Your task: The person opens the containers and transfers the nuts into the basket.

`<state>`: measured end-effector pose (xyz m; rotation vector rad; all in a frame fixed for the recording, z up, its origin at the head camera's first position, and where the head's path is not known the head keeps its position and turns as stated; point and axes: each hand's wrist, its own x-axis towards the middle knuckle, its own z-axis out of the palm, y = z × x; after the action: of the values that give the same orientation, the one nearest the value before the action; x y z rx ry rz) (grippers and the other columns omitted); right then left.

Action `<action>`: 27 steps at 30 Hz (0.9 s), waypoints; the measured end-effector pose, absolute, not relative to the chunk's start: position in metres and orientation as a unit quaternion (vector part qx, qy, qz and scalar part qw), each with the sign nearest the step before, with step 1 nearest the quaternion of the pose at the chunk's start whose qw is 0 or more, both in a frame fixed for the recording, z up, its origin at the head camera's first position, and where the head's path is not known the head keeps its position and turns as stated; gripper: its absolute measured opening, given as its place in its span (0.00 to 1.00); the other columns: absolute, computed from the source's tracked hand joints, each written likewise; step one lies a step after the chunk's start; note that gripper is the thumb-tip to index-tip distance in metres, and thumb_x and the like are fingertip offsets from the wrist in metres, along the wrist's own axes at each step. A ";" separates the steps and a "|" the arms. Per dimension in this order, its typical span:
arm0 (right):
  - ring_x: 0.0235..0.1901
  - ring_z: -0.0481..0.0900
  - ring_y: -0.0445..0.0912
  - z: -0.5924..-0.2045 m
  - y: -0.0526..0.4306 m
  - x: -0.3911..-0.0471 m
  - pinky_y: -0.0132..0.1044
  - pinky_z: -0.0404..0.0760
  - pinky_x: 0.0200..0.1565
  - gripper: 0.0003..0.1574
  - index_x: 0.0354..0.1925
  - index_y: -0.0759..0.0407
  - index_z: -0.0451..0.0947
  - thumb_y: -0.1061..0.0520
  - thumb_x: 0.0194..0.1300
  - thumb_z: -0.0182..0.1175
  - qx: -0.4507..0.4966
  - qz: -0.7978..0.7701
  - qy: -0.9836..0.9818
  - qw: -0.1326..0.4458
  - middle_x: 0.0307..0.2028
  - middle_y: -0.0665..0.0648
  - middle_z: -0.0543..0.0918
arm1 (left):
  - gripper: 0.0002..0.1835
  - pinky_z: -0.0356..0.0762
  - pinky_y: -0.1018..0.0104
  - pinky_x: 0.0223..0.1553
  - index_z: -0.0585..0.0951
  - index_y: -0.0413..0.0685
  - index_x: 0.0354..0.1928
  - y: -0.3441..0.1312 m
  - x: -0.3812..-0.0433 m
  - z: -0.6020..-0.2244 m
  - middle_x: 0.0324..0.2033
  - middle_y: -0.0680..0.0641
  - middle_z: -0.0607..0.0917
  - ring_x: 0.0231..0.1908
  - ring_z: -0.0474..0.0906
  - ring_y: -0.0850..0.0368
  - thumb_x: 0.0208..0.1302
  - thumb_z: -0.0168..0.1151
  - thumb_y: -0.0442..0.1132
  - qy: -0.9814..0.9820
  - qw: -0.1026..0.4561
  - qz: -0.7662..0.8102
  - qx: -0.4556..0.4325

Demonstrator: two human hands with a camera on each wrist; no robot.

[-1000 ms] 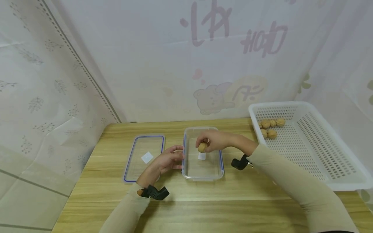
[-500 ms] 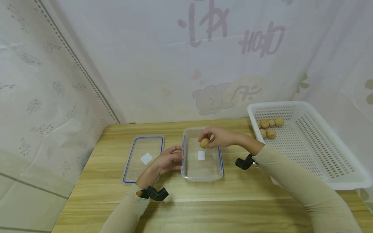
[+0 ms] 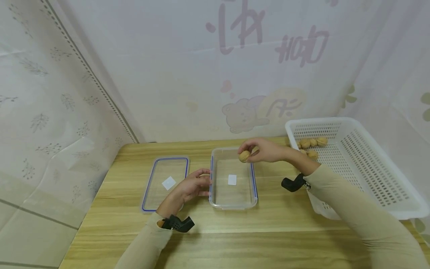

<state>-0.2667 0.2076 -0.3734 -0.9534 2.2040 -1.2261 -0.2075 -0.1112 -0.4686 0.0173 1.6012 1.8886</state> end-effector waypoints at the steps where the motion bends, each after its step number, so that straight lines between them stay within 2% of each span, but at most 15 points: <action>1: 0.53 0.77 0.55 -0.372 0.211 -0.267 0.38 0.85 0.53 0.20 0.56 0.68 0.78 0.70 0.65 0.65 -0.342 -0.448 0.797 0.219 0.53 0.63 0.79 | 0.26 0.87 0.68 0.35 0.63 0.37 0.66 -0.111 -0.208 -0.468 0.39 0.50 0.77 0.36 0.77 0.61 0.69 0.56 0.29 0.612 0.326 0.721 0.006; 13: 0.54 0.77 0.55 -0.360 0.255 -0.268 0.37 0.85 0.53 0.22 0.58 0.67 0.77 0.69 0.67 0.65 -0.289 -0.457 0.821 0.185 0.55 0.64 0.78 | 0.24 0.87 0.67 0.36 0.65 0.38 0.65 -0.111 -0.210 -0.472 0.43 0.47 0.78 0.39 0.78 0.57 0.69 0.57 0.29 0.617 0.324 0.717 0.003; 18: 0.54 0.75 0.50 -0.357 0.279 -0.266 0.35 0.85 0.52 0.22 0.59 0.67 0.77 0.69 0.67 0.64 -0.272 -0.454 0.834 0.157 0.56 0.64 0.78 | 0.23 0.87 0.67 0.36 0.65 0.39 0.64 -0.110 -0.209 -0.471 0.41 0.49 0.78 0.39 0.78 0.58 0.70 0.57 0.29 0.615 0.325 0.719 0.006; 27: 0.44 0.76 0.44 -0.351 0.318 -0.261 0.33 0.82 0.39 0.21 0.59 0.62 0.78 0.62 0.68 0.67 -0.259 -0.414 0.866 0.113 0.50 0.58 0.81 | 0.22 0.87 0.67 0.35 0.66 0.40 0.63 -0.110 -0.208 -0.470 0.41 0.49 0.78 0.38 0.78 0.58 0.70 0.57 0.29 0.613 0.323 0.721 -0.001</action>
<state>-0.2609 0.3178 -0.3507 -0.7593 2.5400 -1.2136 -0.2079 -0.1104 -0.4702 -0.0031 1.6091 1.8930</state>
